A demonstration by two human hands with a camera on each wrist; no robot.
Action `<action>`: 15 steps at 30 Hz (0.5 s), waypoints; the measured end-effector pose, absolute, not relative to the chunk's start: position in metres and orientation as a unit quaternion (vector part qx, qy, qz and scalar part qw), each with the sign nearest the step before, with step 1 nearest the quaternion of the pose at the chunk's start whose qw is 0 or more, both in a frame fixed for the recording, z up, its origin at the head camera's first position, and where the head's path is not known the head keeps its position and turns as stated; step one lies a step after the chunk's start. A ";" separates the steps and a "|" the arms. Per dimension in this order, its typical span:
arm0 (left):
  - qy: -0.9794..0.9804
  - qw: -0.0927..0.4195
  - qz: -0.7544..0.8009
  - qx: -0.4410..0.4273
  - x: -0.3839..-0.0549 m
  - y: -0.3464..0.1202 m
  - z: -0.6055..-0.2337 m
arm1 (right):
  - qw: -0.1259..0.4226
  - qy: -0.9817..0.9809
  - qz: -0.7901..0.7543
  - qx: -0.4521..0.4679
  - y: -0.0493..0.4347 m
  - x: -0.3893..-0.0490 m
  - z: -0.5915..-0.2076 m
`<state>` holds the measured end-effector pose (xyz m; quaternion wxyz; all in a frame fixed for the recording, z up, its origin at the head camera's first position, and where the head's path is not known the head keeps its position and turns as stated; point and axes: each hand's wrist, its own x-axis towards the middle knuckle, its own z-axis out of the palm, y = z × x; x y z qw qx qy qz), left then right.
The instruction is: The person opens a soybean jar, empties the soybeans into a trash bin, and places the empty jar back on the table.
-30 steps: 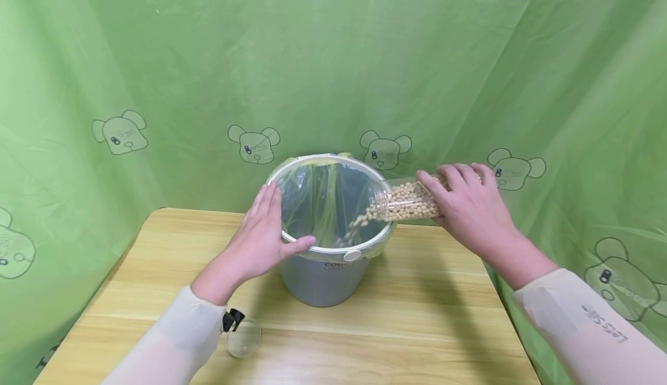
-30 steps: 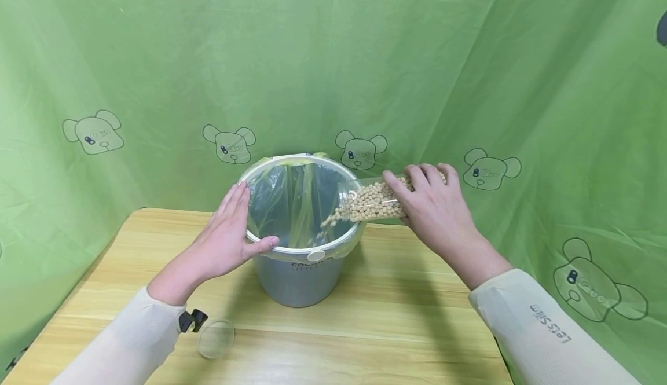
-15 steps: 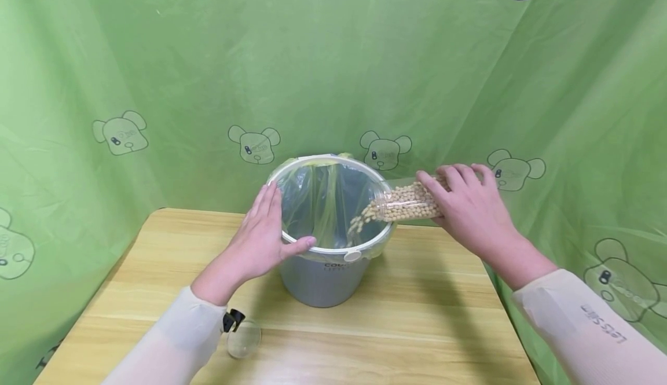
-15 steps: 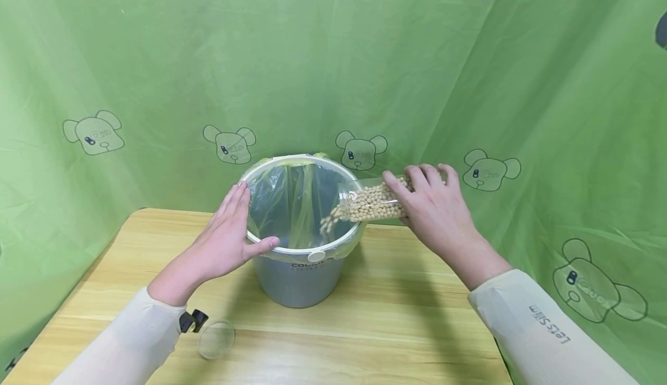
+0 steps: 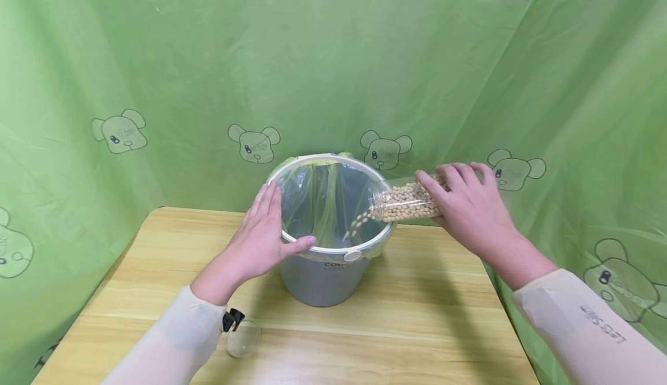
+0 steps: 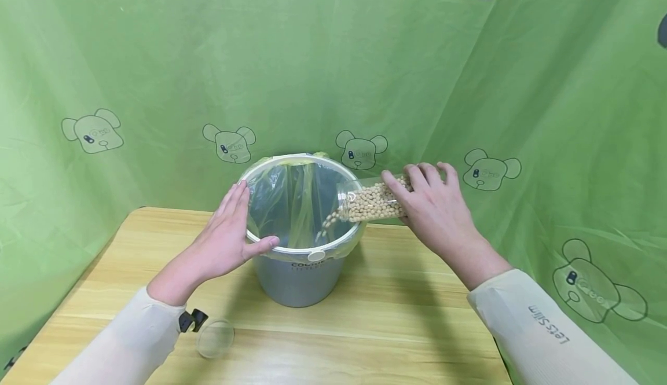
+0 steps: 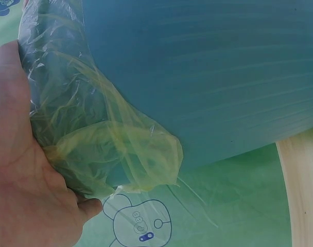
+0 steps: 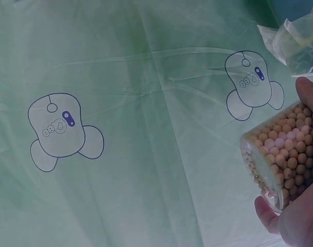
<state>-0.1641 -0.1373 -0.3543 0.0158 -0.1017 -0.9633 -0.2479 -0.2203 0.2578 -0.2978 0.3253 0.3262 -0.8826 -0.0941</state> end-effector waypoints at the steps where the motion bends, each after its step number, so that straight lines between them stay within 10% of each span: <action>1: -0.963 0.015 -0.247 -0.101 -0.164 -0.137 -0.354 | 0.326 -0.882 -0.094 0.327 0.258 -0.220 -0.298; 15: -0.963 0.015 -0.250 -0.100 -0.164 -0.137 -0.354 | 0.335 -0.877 -0.093 0.332 0.257 -0.222 -0.298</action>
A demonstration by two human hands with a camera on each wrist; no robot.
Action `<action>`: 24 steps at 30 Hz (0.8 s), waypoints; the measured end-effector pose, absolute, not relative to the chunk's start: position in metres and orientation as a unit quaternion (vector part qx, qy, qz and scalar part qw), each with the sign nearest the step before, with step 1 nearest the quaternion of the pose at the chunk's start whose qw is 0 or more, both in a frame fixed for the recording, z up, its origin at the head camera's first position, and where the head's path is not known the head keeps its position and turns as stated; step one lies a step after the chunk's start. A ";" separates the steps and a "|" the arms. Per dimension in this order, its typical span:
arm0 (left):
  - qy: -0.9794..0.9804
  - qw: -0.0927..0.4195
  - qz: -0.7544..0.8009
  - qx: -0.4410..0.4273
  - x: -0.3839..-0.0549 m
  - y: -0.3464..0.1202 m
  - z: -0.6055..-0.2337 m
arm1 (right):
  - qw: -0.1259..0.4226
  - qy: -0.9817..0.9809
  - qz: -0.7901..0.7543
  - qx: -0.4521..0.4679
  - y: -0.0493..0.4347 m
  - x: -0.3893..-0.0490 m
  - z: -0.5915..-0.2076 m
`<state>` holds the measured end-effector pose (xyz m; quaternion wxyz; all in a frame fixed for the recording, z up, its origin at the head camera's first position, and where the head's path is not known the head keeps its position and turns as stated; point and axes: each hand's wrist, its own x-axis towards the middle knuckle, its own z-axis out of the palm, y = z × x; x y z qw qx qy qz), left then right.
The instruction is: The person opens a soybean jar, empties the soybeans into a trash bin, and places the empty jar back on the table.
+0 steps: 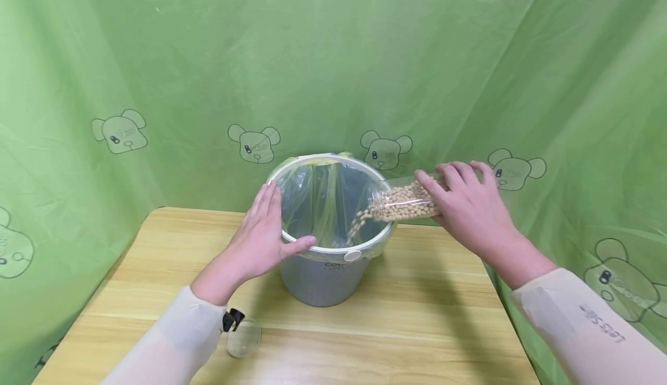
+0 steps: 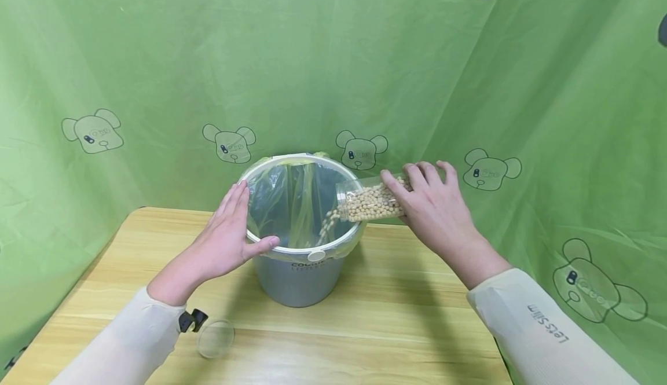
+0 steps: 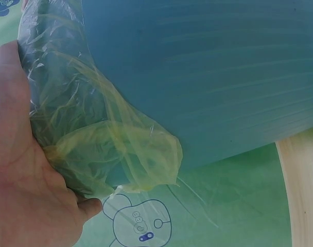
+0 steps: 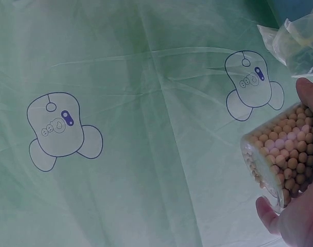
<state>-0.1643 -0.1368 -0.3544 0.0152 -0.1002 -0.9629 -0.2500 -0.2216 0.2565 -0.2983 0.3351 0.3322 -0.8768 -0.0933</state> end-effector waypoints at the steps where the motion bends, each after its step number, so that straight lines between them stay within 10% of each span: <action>1: -0.963 0.015 -0.250 -0.100 -0.164 -0.137 -0.354 | 0.334 -0.877 -0.092 0.332 0.256 -0.222 -0.298; 24: -0.964 0.010 -0.245 -0.102 -0.164 -0.137 -0.353 | 0.343 -0.868 -0.103 0.344 0.255 -0.220 -0.294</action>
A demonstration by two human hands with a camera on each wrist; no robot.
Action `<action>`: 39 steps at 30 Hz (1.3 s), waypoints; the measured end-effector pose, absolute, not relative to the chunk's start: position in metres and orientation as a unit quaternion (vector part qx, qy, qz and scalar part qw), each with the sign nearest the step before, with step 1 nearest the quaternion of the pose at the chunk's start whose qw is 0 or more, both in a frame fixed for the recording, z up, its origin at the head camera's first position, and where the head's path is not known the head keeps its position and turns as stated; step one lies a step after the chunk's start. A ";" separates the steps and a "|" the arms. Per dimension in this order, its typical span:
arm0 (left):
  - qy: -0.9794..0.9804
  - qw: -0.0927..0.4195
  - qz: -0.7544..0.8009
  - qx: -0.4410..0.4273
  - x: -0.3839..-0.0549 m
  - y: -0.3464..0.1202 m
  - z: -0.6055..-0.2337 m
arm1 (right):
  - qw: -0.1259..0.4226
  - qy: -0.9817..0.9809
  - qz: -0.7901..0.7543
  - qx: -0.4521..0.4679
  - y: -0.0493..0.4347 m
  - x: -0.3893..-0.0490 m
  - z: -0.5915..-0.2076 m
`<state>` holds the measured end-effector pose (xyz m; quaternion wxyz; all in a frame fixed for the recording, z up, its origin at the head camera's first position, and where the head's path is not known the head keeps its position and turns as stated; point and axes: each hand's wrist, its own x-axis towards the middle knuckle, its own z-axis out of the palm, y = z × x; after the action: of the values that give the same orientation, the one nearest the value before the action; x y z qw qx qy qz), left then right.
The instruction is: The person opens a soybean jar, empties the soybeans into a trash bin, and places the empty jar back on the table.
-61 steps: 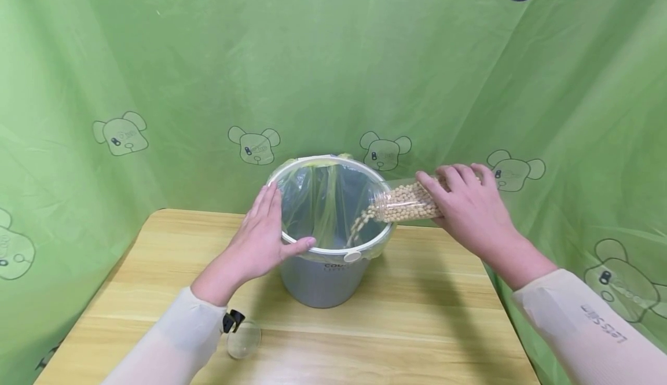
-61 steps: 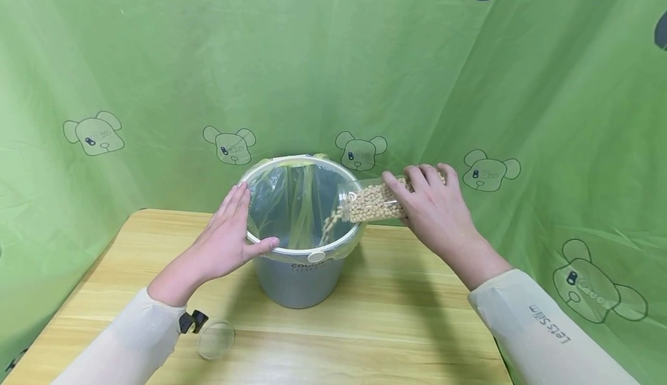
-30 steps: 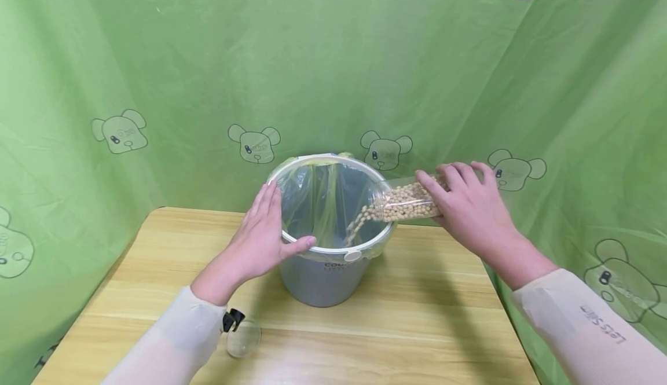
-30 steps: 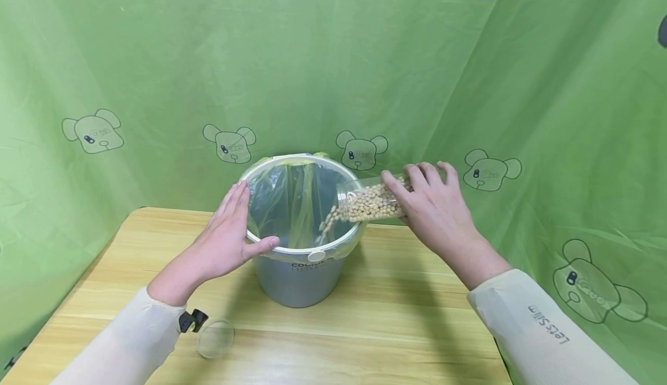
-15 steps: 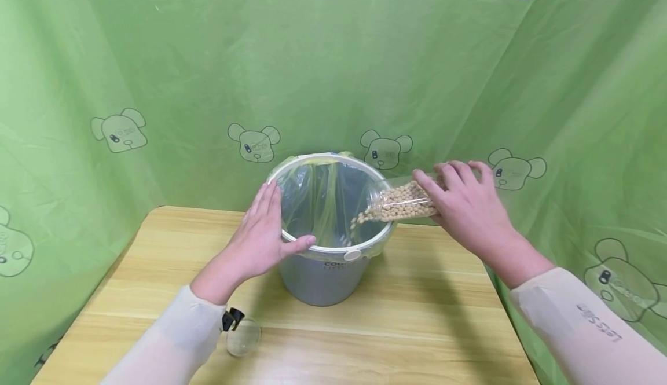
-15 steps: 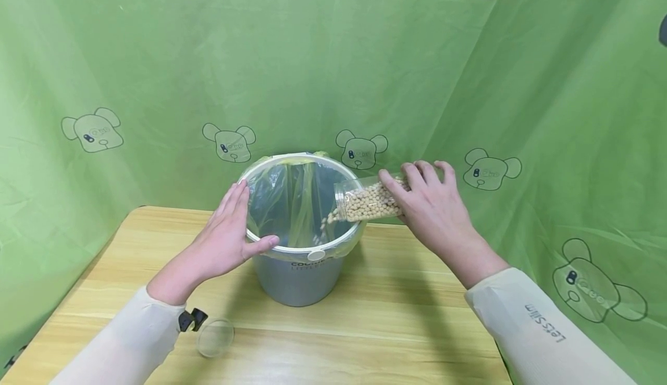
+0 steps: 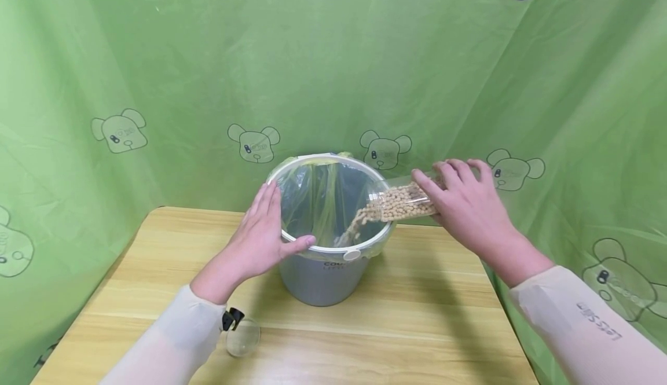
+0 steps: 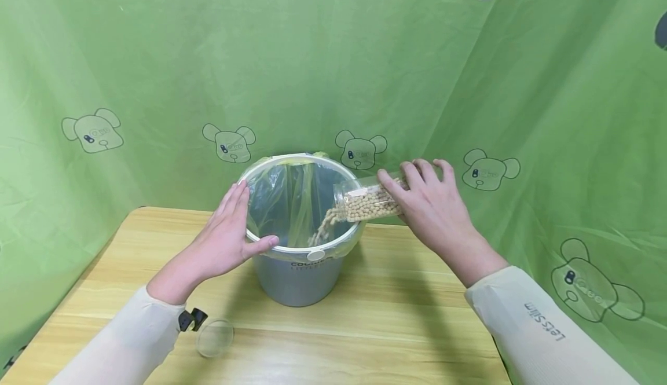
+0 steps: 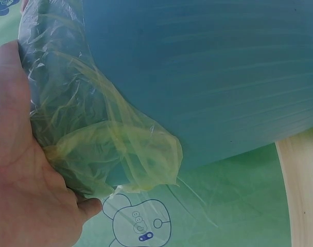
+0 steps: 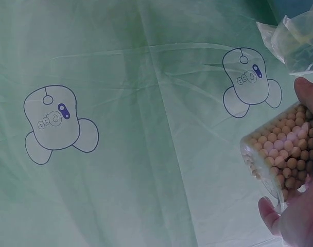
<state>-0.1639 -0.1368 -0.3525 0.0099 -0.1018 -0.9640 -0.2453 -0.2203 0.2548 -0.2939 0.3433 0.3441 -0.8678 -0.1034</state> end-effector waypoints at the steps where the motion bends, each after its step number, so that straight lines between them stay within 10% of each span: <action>1: -0.964 0.009 -0.245 -0.102 -0.164 -0.137 -0.353 | 0.344 -0.867 -0.104 0.345 0.255 -0.220 -0.294; 39: -0.962 0.017 -0.253 -0.102 -0.164 -0.137 -0.354 | 0.348 -0.864 -0.120 0.344 0.252 -0.219 -0.290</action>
<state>-0.1638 -0.1371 -0.3537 0.0171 -0.1020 -0.9618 -0.2534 -0.2187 0.2524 -0.2902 0.3484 0.3437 -0.8637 -0.1203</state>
